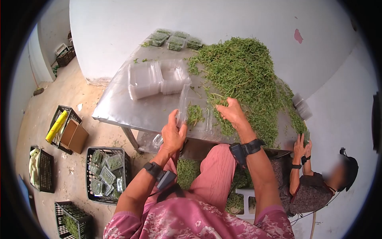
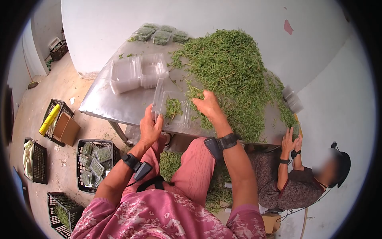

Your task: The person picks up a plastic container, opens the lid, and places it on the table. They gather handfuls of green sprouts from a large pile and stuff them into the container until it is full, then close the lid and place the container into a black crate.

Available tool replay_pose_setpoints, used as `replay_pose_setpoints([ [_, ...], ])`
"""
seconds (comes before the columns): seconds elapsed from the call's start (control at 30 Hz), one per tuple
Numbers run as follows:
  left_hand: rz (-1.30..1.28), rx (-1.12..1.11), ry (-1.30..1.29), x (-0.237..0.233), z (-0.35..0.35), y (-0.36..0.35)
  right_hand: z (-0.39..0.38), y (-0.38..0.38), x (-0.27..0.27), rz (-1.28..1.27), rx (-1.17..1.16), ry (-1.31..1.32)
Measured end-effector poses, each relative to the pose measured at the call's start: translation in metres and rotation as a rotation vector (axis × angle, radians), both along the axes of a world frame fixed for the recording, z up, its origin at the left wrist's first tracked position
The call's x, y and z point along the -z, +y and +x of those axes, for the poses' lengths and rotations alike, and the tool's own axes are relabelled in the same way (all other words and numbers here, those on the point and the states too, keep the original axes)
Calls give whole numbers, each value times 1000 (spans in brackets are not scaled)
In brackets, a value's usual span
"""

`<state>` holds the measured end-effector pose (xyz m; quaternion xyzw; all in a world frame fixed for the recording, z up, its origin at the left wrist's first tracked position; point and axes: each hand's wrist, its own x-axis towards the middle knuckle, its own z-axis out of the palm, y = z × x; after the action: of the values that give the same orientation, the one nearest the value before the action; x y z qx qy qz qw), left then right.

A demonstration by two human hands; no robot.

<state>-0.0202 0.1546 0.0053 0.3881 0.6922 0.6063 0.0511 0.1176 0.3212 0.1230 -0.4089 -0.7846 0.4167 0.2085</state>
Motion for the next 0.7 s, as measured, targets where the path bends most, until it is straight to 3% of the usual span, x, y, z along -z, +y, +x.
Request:
replay_pose_setpoints([
  [0.13, -53, -9, 21, -3, 0, -2, -8, -3, 10, -25, -5, -19],
  [0.33, 65, -35, 105, 5, -1, 3, -10, -10, 6, -37, -38, -53],
  [0.53, -59, 21, -1, -1, -1, -1, -12, -19, 12, -47, -84, -67],
  [0.7, 31, -18, 81, 5, -1, 1, -15, -26, 17, 12, -48, -43],
])
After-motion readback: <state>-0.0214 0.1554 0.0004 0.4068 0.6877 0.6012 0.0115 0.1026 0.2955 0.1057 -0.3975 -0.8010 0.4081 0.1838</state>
